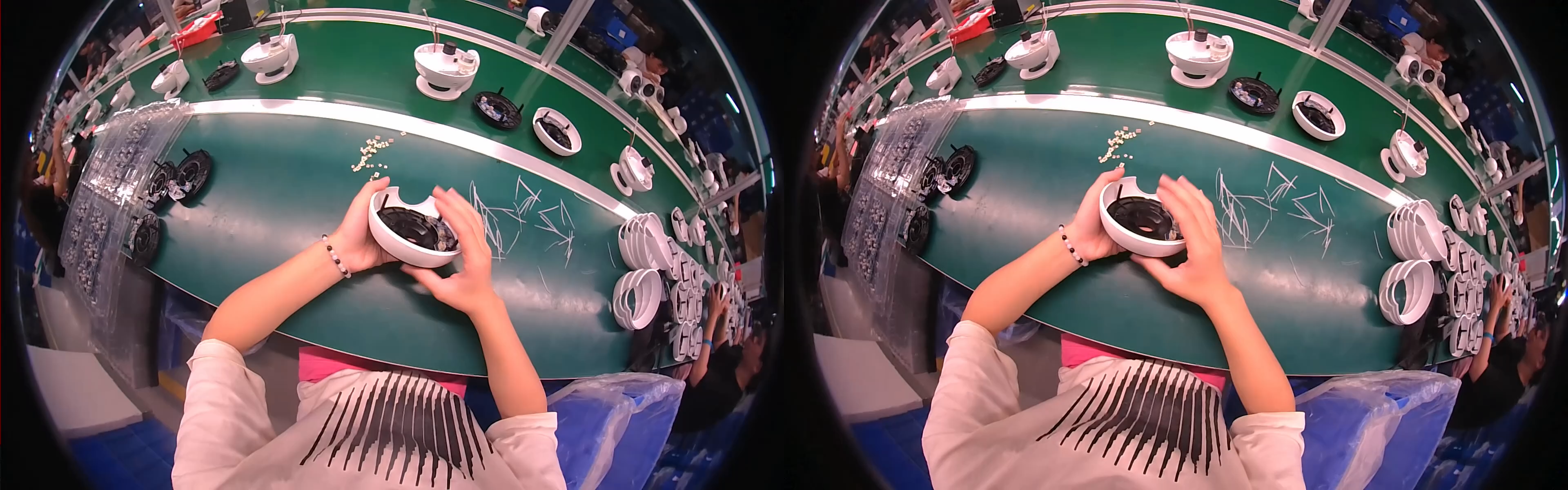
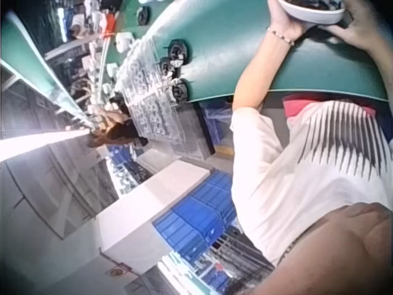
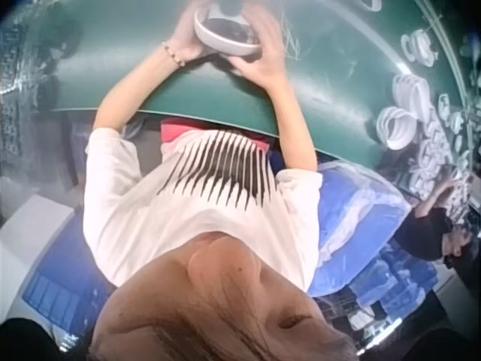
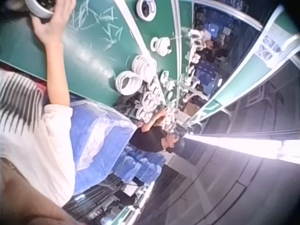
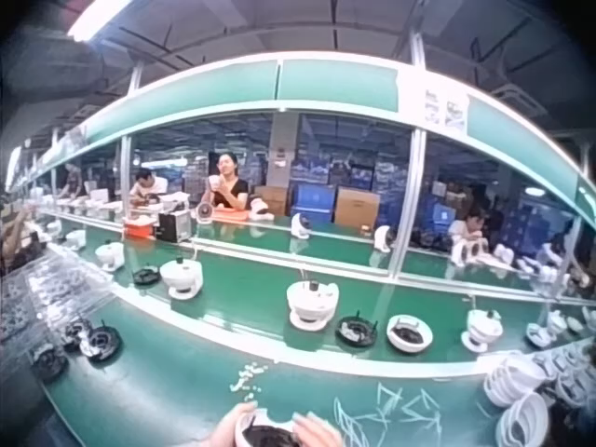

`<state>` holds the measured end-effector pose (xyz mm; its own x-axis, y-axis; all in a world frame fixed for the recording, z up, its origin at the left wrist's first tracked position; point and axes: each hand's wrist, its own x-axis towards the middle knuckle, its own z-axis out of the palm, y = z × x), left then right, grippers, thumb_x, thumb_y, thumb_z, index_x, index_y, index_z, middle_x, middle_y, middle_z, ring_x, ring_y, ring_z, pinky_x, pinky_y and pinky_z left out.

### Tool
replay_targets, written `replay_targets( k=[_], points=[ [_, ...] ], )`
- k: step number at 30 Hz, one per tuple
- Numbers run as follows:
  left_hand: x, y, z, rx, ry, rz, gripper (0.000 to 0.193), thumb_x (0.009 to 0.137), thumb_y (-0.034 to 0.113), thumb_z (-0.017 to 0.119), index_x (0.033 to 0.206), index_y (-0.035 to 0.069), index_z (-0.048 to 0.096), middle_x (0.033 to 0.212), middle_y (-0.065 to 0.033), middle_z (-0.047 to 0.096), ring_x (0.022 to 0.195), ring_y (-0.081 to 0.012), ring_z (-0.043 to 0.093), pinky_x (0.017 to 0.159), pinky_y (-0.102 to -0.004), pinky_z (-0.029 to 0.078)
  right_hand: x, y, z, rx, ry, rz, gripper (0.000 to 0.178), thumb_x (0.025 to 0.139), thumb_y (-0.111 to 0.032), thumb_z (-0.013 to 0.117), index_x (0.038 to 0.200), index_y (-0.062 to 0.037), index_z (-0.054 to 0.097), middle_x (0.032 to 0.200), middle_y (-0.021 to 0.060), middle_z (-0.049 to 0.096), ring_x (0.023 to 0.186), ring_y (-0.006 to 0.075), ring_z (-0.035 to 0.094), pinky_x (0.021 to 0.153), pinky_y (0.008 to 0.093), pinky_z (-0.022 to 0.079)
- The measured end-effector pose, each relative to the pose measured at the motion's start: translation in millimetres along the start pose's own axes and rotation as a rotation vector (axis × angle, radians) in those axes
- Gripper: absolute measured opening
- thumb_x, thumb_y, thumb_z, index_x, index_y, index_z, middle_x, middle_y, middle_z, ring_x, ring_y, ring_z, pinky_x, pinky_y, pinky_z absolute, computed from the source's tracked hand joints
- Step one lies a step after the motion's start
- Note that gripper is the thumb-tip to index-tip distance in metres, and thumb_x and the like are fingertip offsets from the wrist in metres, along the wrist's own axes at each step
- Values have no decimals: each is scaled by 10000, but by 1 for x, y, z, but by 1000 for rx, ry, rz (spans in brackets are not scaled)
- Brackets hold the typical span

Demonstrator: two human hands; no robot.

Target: Manually assembling light fixture housings and components on a factory assembly line.

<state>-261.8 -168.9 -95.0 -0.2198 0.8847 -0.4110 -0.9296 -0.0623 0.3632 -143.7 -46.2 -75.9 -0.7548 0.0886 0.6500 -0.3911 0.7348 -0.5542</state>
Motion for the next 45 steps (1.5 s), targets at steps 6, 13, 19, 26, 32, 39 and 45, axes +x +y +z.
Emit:
replay_targets(
  k=[6, 13, 19, 26, 32, 39, 45],
  points=[
    [1, 6, -17, 108, -22, -99, 579, 794, 563, 346, 1030, 69, 533, 896, -116, 598, 691, -226, 611, 537, -358, 518, -2, 3, 0, 62, 81, 42, 448, 528, -22, 722, 953, -28, 581, 967, 90, 607, 939, 267, 559, 861, 378, 403],
    [-2, 7, -22, 90, 18, -183, 426, 807, 481, 378, 811, 79, 519, 614, -48, 546, 415, -143, 493, 367, -270, 425, -4, -3, -2, 128, 61, 228, 433, 538, -49, 765, 927, 12, 584, 867, 93, 622, 806, 170, 582, 717, 263, 450],
    [-5, 9, -22, 114, 4, -148, 404, 805, 443, 371, 827, 68, 519, 584, -49, 528, 435, -149, 502, 394, -281, 438, 0, -7, 0, 200, 76, 367, 379, 552, -81, 758, 889, -10, 599, 846, 96, 628, 780, 189, 602, 691, 280, 460],
    [1, 10, -13, 112, 65, -10, 465, 744, 406, 411, 1087, 114, 528, 968, -73, 574, 751, -197, 554, 524, -307, 463, 4, -2, -29, 17, 5, 167, 681, 506, -215, 791, 1105, -54, 512, 1181, 125, 485, 1101, 293, 435, 916, 377, 349],
    [9, 96, -47, 286, 168, 525, 370, 838, 292, 379, 1116, 55, 439, 1092, -135, 496, 943, -257, 530, 668, -350, 528, -26, 42, -156, -721, 682, 354, 453, 645, -164, 708, 1032, -7, 531, 1091, 161, 519, 1019, 300, 474, 886, 374, 349],
    [108, 219, -89, 326, 261, 711, 284, 806, 159, 531, 1028, 66, 378, 987, -105, 438, 912, -330, 524, 722, -399, 501, -103, 73, -233, -1183, 660, 848, 360, 695, -285, 644, 862, 32, 620, 831, 206, 613, 784, 335, 588, 715, 386, 442],
    [138, 230, -103, 1204, 1090, 1303, 712, 714, 200, 604, 1277, -20, 227, 1257, -239, 309, 1173, -342, 320, 958, -453, 278, -86, 64, -222, -1142, 667, 907, 244, 722, -221, 608, 712, 23, 612, 605, 163, 586, 554, 306, 572, 557, 374, 430]
  ],
)
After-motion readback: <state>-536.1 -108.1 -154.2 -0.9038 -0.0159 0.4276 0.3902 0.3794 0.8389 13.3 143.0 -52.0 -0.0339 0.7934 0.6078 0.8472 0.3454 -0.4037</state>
